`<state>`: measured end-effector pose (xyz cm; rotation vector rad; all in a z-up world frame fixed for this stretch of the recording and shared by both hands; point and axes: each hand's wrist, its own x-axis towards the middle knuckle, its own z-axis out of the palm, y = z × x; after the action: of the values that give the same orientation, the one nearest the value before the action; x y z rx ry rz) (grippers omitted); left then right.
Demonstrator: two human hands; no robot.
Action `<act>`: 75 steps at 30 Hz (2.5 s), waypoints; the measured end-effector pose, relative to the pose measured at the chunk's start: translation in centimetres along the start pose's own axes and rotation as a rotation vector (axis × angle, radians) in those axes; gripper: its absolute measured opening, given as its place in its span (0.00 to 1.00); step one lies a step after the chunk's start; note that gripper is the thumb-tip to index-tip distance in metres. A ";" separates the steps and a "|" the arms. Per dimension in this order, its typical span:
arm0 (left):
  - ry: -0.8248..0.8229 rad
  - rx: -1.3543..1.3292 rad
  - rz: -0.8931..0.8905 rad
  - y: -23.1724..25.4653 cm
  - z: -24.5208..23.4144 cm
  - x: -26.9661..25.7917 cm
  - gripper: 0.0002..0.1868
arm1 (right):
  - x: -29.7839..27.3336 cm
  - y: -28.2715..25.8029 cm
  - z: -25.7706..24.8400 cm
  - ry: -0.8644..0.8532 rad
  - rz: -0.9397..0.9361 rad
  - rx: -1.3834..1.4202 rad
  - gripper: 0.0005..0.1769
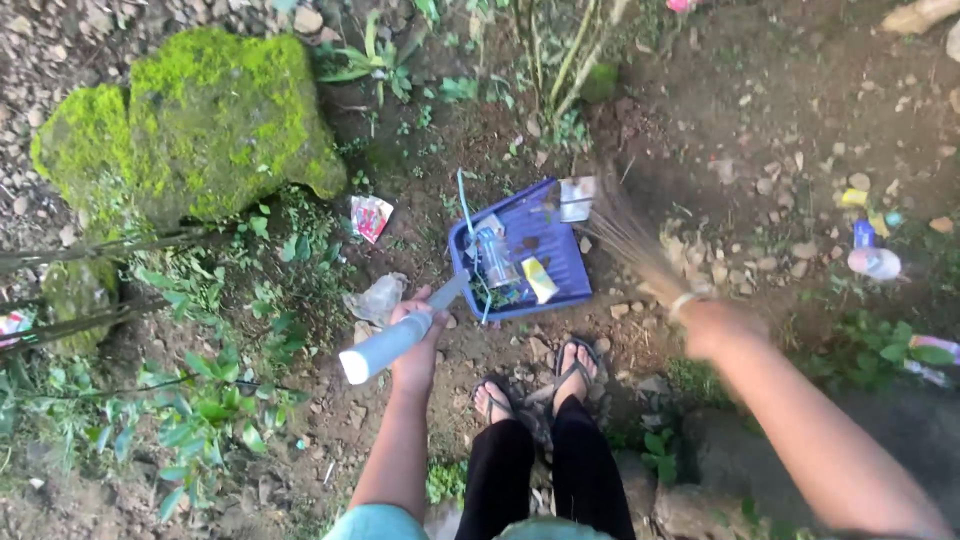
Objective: Sweeping litter and debris from a rocky outdoor area into a dustpan.
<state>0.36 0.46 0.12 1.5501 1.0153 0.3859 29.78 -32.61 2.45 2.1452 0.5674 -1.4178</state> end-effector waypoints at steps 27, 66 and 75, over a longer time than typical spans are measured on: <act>0.010 -0.090 -0.290 4.6 -0.8 -1.5 0.15 | 5.3 1.6 14.7 0.121 0.046 0.739 0.60; -0.423 -0.044 0.345 9.1 39.2 0.3 0.16 | 4.3 42.2 33.1 0.044 0.518 1.752 0.38; -0.372 0.148 0.234 7.7 42.7 4.5 0.14 | 20.5 40.9 26.5 0.094 0.703 1.380 0.44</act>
<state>37.01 -22.62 -5.32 1.7996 0.5859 0.1737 42.53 -79.73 -18.00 2.8230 -1.4512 -1.3582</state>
